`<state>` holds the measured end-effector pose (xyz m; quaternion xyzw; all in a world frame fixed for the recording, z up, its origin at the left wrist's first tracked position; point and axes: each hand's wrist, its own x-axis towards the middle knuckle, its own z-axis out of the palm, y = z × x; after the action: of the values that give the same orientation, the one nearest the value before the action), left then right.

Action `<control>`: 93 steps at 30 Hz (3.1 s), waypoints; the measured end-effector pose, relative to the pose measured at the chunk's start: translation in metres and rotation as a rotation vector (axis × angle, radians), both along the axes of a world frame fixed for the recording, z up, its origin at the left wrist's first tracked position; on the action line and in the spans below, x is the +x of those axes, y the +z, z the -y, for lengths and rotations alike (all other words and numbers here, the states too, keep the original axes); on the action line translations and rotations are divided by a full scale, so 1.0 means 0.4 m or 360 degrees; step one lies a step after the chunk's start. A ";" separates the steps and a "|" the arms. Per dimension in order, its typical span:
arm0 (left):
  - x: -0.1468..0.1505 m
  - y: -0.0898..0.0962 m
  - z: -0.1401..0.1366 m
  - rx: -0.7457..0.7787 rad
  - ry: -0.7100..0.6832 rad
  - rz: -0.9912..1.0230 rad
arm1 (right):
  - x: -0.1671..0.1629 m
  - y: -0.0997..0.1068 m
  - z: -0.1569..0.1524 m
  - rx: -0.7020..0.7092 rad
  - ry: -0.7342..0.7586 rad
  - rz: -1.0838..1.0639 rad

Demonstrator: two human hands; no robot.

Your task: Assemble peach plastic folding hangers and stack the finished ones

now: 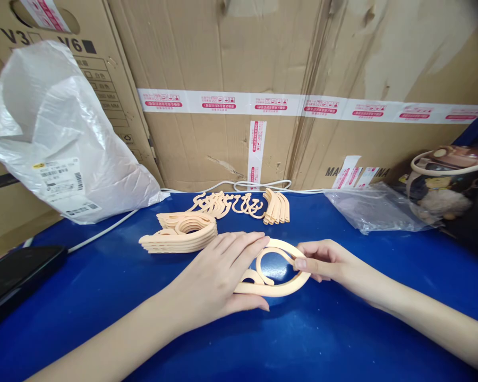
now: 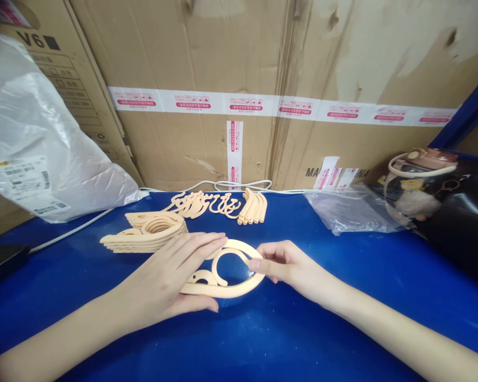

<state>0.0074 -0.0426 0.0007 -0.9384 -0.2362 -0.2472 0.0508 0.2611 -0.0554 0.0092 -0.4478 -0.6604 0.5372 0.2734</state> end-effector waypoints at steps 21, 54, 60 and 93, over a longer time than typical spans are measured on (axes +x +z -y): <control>0.002 0.017 0.008 -0.0034 -0.0025 -0.0042 | -0.003 -0.002 0.008 -0.0111 0.0060 -0.0108; 0.011 0.017 0.023 -0.0366 -0.0033 -0.0002 | -0.005 -0.012 0.008 0.0034 0.0119 0.0011; 0.009 0.018 0.022 -0.0326 -0.0036 0.0006 | -0.007 -0.009 0.010 0.0027 0.0112 0.0021; -0.242 0.152 -0.108 -0.0700 0.0786 -0.0017 | 0.028 -0.013 0.008 0.1088 0.0490 0.1112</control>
<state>-0.0894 0.0006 0.0613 -0.8425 -0.5040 -0.1656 -0.0933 0.2724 -0.0588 0.0039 -0.3833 -0.9086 0.1429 0.0847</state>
